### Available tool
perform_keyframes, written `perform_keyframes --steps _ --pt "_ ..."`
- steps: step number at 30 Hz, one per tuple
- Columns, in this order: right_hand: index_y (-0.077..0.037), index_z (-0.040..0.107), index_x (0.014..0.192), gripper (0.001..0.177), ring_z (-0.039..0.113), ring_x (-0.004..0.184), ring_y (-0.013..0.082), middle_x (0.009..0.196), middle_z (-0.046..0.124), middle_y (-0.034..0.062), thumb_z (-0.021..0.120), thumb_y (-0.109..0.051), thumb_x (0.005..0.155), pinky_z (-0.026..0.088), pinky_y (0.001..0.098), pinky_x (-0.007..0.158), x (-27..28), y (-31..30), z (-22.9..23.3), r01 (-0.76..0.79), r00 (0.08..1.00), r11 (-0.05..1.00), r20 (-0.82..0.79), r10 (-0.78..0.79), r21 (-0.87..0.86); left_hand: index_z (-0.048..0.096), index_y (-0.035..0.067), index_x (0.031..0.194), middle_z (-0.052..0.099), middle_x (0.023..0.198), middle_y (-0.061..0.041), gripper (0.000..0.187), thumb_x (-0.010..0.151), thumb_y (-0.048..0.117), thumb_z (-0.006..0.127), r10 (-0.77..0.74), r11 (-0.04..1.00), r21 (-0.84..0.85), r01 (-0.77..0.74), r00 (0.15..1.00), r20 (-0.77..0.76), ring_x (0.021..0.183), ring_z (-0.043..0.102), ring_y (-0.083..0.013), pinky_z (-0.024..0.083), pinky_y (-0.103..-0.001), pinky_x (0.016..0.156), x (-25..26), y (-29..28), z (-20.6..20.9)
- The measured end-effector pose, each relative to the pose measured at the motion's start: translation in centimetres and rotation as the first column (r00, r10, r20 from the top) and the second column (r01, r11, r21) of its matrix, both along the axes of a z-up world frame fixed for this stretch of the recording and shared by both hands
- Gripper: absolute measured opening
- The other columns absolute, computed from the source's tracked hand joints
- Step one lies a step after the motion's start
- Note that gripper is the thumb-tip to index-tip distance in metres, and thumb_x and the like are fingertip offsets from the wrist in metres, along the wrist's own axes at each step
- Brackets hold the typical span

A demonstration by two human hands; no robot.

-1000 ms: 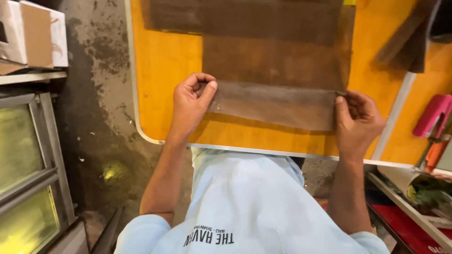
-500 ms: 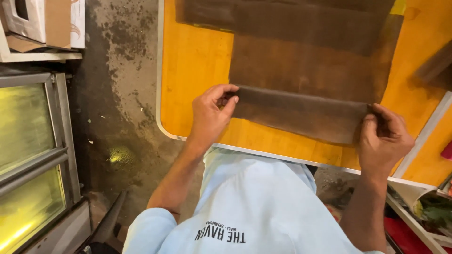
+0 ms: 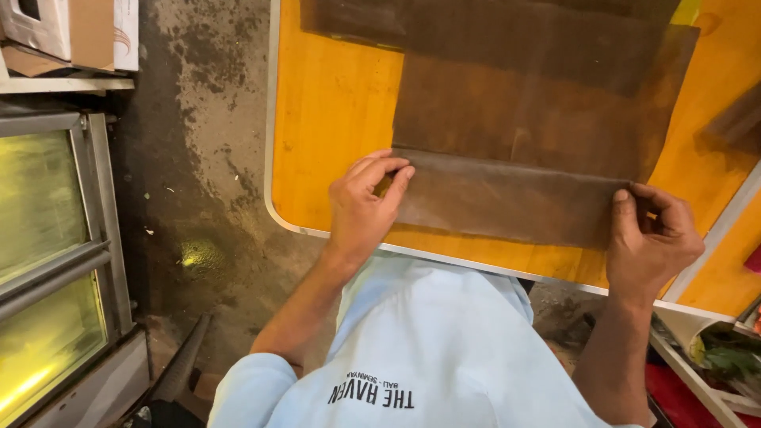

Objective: The person folds a large sheet of brown paper on a yellow table. They repeatedly fold the paper in half lengthwise, pressing down to create sharp creases, until it forms a narrow strip. Finally, they gather a stack of similar folded paper strips.

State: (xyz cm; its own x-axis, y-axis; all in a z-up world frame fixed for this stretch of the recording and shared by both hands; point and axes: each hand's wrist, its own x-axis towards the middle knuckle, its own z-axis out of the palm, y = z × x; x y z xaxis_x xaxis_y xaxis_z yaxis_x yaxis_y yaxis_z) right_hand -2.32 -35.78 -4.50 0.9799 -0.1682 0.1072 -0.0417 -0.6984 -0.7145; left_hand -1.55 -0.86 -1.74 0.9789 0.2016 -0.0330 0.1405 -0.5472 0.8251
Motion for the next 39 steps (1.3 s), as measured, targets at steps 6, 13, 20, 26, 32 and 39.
perform_keyframes --steps 6,13,20,26,32,39 --pt "0.013 0.075 0.119 0.011 0.066 0.100 0.0297 0.110 0.069 0.0247 0.083 0.013 0.112 0.054 0.0357 0.082 -0.3 -0.3 -0.4 -0.024 1.000 1.000 0.000 0.024 -0.011 0.070 0.003 0.095 0.074 0.093 -0.010 0.004 0.094 0.005 0.074 -0.068 0.990 0.133 0.053 0.991 0.112 0.104 0.072 -0.0241 0.057 -0.032 0.080 -0.4 0.0 -1.6" --pt "0.012 0.075 0.119 0.012 0.066 0.100 0.0295 0.111 0.069 0.0243 0.082 0.013 0.110 0.054 0.0361 0.083 -0.2 -0.2 0.1 -0.044 0.999 0.999 -0.026 0.043 -0.032 0.061 0.005 0.104 0.071 0.092 -0.005 0.023 0.092 0.009 0.079 -0.025 0.996 0.088 0.023 0.999 0.023 0.082 0.071 -0.0191 0.056 -0.031 0.075 -0.1 0.4 -1.6" --pt "0.013 0.074 0.120 0.015 0.068 0.100 0.0257 0.110 0.073 0.0220 0.075 -0.002 0.118 0.053 0.0351 0.086 0.0 -0.7 -0.5 0.044 0.999 0.999 -0.022 -0.044 0.024 0.072 0.002 0.115 0.073 0.104 -0.011 0.018 0.097 0.000 0.070 -0.140 0.988 0.084 0.132 0.985 0.101 0.098 0.069 -0.0271 0.054 -0.037 0.092 0.5 0.5 -0.9" --pt "0.005 0.074 0.113 0.013 0.064 0.087 0.0158 0.099 0.072 0.0131 0.082 -0.003 0.106 0.055 0.0273 0.079 0.0 -1.0 -0.8 0.209 0.978 0.968 -0.036 -0.206 0.141 0.074 0.004 0.118 0.069 0.100 -0.013 0.021 0.099 -0.001 0.070 -0.195 0.976 0.114 0.185 0.977 0.084 0.099 0.066 -0.0294 0.053 -0.039 0.092 0.6 0.3 -1.2" --pt "0.004 0.072 0.109 0.015 0.064 0.089 0.0150 0.098 0.071 0.0118 0.080 -0.008 0.103 0.054 0.0264 0.078 -0.1 -0.4 0.1 0.271 0.962 0.943 -0.074 -0.261 0.194 0.076 0.001 0.118 0.064 0.094 -0.011 0.020 0.099 -0.004 0.069 -0.209 0.969 0.145 0.199 0.976 0.059 0.098 0.065 -0.0285 0.053 -0.038 0.090 0.6 0.2 -1.3" --pt "0.013 0.068 0.112 0.020 0.067 0.088 0.0214 0.093 0.065 0.0206 0.083 0.009 0.100 0.060 0.0323 0.076 -0.2 -0.8 -1.1 0.214 0.970 0.924 0.047 -0.240 0.316 0.080 0.006 0.116 0.064 0.087 -0.011 0.026 0.093 -0.005 0.076 -0.224 0.963 0.174 0.208 0.971 0.079 0.100 0.070 -0.0337 0.055 -0.043 0.090 0.2 0.7 -2.7"
